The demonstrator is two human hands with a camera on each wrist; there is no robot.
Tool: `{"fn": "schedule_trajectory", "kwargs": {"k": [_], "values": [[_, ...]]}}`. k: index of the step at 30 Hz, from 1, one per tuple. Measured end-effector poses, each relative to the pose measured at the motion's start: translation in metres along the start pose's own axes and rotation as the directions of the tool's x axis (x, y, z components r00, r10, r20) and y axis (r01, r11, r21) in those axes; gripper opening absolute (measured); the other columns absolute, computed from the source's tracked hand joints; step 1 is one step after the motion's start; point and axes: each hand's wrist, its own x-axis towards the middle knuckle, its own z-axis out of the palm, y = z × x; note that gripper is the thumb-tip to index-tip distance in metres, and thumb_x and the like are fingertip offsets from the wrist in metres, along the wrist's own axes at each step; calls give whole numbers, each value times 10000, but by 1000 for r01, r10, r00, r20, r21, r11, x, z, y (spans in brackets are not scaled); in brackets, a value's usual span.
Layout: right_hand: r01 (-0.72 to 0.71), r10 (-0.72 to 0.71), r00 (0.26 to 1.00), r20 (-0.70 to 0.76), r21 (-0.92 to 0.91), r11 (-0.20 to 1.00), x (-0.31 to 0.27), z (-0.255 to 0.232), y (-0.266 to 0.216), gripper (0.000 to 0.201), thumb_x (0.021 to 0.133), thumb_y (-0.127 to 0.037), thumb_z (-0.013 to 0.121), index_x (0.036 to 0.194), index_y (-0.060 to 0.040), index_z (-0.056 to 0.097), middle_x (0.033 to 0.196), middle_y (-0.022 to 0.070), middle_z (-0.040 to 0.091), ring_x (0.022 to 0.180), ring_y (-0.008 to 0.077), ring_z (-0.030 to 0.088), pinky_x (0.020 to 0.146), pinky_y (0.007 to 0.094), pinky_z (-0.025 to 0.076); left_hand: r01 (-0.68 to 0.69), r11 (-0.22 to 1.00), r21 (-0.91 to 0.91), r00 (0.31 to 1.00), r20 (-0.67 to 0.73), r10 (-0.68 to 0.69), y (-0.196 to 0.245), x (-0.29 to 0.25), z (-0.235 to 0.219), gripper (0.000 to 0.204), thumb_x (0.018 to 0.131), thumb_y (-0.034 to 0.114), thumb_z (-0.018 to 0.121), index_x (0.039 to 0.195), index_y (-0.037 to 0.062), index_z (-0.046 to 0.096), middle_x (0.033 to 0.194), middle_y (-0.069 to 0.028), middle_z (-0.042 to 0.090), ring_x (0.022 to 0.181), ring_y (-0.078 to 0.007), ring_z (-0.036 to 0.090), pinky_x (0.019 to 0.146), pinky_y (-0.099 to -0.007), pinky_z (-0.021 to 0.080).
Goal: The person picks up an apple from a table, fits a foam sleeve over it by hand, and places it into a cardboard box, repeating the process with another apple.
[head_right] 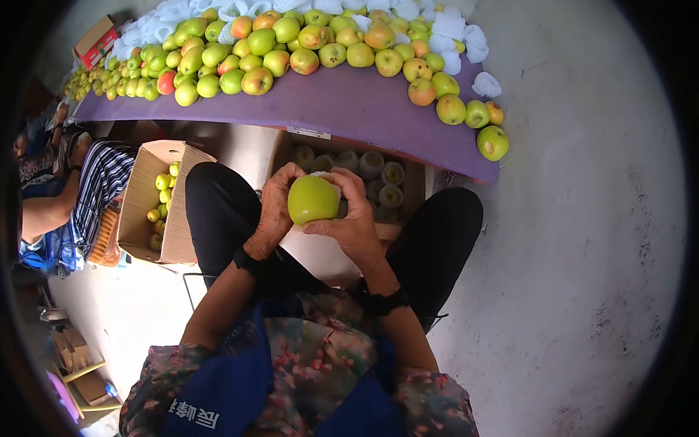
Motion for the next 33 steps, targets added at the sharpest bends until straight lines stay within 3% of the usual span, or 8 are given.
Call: {"fn": "schedule_trajectory", "kwargs": {"k": [4, 7, 10, 18, 22, 28, 31, 33], "values": [[-23, 28, 998, 50, -103, 994, -1, -9, 17, 748, 568, -65, 851, 1259, -56, 565, 1497, 149, 326, 1360, 258, 372, 1124, 364, 287, 119, 913, -389, 979, 201, -42, -7, -7, -5, 139, 835, -12, 658, 829, 80, 554, 790, 41, 572, 737, -44, 533, 653, -201, 454], [-190, 145, 972, 186, 249, 950, -4, -17, 24, 755, 575, -54, 839, 1271, -33, 548, 1494, 151, 340, 1372, 253, 358, 1124, 358, 287, 263, 801, -538, 944, 316, -98, -3, -16, -10, 108, 858, 16, 665, 860, 75, 575, 802, 38, 589, 749, -42, 551, 666, -197, 463], [-254, 189, 955, 228, 302, 919, -7, -19, 30, 765, 587, -38, 828, 1288, -9, 523, 1436, 137, 414, 1338, 235, 394, 1114, 350, 302, 314, 784, -535, 935, 317, -158, -5, -26, -11, 74, 884, 41, 654, 893, 71, 587, 801, 28, 603, 742, -43, 562, 667, -207, 472], [-257, 205, 952, 227, 229, 939, -21, -17, 26, 750, 626, -64, 833, 1291, 13, 496, 1221, 103, 567, 1160, 209, 536, 1043, 333, 393, 271, 920, -284, 957, 181, -227, 24, -44, -28, 55, 929, 116, 593, 906, 71, 573, 748, -15, 603, 542, -60, 549, 376, -204, 415], [-213, 171, 964, 202, 210, 954, -28, -19, 28, 735, 635, -98, 837, 1278, 17, 501, 1197, 99, 574, 1131, 204, 552, 1006, 328, 426, 344, 893, -290, 934, 207, -292, 30, -59, -31, 49, 892, 37, 617, 899, 36, 568, 778, -22, 593, 689, -86, 564, 598, -260, 503], [-217, 174, 973, 153, 340, 915, -31, -16, 34, 719, 671, -188, 833, 1274, 20, 502, 1132, 106, 601, 1062, 193, 582, 936, 315, 472, 226, 961, -159, 956, 226, -188, 24, -69, -24, 91, 897, 58, 609, 959, 30, 549, 804, -50, 598, 707, -117, 587, 609, -275, 518], [-218, 208, 976, 68, 339, 915, -32, -6, 50, 698, 685, -207, 827, 1263, 20, 508, 1099, 108, 610, 1040, 188, 584, 924, 309, 477, 286, 957, -50, 942, 199, -271, 21, -71, -23, 94, 899, 95, 613, 940, 30, 558, 800, -46, 594, 705, -118, 584, 608, -268, 508], [-249, 234, 969, 84, 338, 908, -30, -4, 52, 694, 683, -207, 830, 1256, 21, 512, 1105, 108, 605, 1029, 185, 585, 921, 315, 479, 355, 921, -157, 928, 180, -327, 14, -71, -24, 116, 902, 137, 614, 928, 33, 567, 802, -38, 593, 716, -114, 579, 628, -263, 498]]}}
